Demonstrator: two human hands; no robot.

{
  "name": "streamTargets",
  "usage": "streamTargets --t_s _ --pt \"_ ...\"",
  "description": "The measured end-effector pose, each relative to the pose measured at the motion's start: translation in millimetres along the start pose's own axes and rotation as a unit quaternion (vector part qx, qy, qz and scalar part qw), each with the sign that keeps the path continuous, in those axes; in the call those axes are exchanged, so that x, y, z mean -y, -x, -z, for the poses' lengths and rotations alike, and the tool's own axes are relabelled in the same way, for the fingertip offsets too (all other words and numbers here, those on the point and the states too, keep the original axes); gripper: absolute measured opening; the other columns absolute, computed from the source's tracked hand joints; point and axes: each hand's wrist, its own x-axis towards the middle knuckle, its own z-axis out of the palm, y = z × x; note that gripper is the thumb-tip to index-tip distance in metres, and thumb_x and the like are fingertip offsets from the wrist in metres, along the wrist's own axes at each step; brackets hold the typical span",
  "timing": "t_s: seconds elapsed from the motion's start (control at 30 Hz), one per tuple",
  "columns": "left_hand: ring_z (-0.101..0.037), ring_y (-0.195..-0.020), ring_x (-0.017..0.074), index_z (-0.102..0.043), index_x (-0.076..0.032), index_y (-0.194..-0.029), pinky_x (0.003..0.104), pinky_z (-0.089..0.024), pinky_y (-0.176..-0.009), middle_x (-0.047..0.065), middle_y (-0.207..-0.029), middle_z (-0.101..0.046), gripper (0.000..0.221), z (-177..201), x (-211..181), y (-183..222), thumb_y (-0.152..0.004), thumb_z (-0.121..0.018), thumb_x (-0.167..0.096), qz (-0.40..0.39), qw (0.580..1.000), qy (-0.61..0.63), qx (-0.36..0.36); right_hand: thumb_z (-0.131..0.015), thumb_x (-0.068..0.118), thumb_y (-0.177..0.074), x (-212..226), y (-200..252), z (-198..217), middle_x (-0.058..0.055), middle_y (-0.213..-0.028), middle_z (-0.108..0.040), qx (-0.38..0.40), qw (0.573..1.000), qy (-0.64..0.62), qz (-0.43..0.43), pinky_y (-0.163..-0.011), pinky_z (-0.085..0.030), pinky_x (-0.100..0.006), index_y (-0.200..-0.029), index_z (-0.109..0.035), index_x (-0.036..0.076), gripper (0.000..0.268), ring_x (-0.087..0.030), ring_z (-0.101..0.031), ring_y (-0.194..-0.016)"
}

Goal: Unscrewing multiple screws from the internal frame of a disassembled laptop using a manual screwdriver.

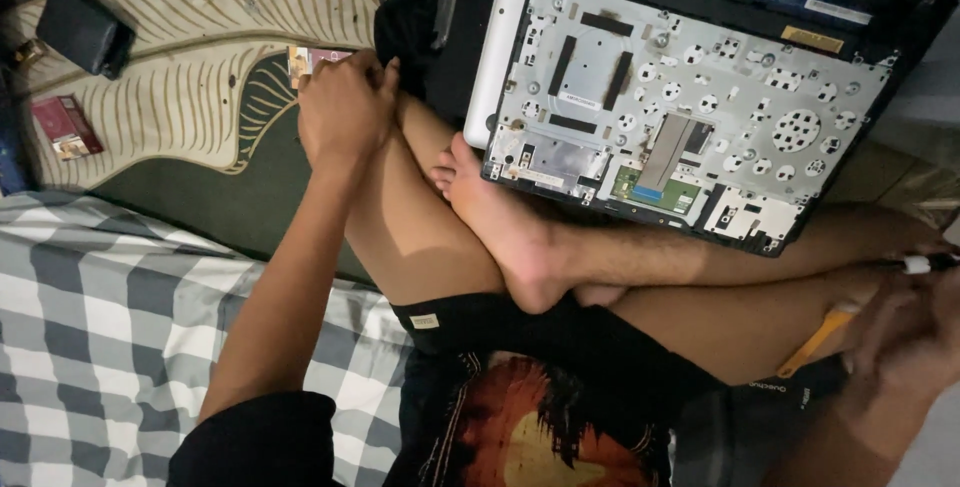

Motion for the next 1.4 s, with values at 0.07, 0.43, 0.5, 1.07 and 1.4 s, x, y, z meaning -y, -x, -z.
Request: streamTargets --t_s 0.07,0.43,0.5,1.07,1.4 --pt "-0.069 -0.082 0.0381 -0.078 -0.017 -0.095 0.061 -0.049 -0.089 0.011 -0.076 -0.073 0.039 -1 0 -1 -0.109 -0.06 -0.048 -0.004 1.0 -0.006 0.001 -0.057 0.007 -0.117 -156 18 -124 -0.007 -0.13 -0.061 -0.041 0.926 0.367 0.079 -0.11 -0.05 -0.024 -0.134 -0.059 0.005 0.018 -0.013 -0.059 -0.125" --pt "-0.067 -0.096 0.0403 -0.08 -0.018 -0.091 0.058 -0.047 -0.095 0.014 -0.079 -0.074 0.05 -9 -1 -4 -0.11 -0.053 -0.056 0.016 0.997 -0.052 0.055 -0.054 0.025 -0.127 -484 79 -306 0.014 -0.134 -0.06 0.112 0.669 0.735 0.025 -0.124 -0.055 -0.041 -0.128 -0.059 0.035 0.011 -0.01 -0.059 -0.139" --pt "-0.067 -0.082 0.0392 -0.069 -0.015 -0.077 0.058 -0.05 -0.091 0.01 -0.064 -0.066 0.053 -14 4 -2 -0.112 -0.055 -0.053 -0.004 0.999 -0.034 0.015 -0.058 0.021 -0.125 -537 66 -315 -0.016 -0.124 -0.067 0.083 0.629 0.764 0.117 -0.089 -0.063 -0.035 -0.126 -0.05 0.003 0.02 -0.027 -0.071 -0.094" --pt "-0.067 -0.089 0.0389 -0.074 -0.017 -0.088 0.055 -0.048 -0.09 0.012 -0.073 -0.071 0.046 -12 0 -3 -0.108 -0.058 -0.055 0.002 0.999 -0.034 0.015 -0.051 -0.016 -0.14 -652 -4 -307 -0.055 -0.144 -0.057 0.374 0.622 0.685 0.066 -0.135 -0.056 -0.072 -0.173 -0.025 0.049 0.077 -0.062 -0.063 -0.137" --pt "-0.066 -0.097 0.0388 -0.082 -0.018 -0.091 0.055 -0.048 -0.091 0.013 -0.08 -0.075 0.053 -11 -3 -6 -0.109 -0.051 -0.057 0.013 0.997 -0.05 0.053 -0.052 0.002 -0.136 -620 -30 -311 -0.032 -0.122 -0.059 0.297 0.634 0.713 -0.01 -0.106 -0.068 -0.061 -0.171 -0.025 0.026 0.051 -0.047 -0.068 -0.112"
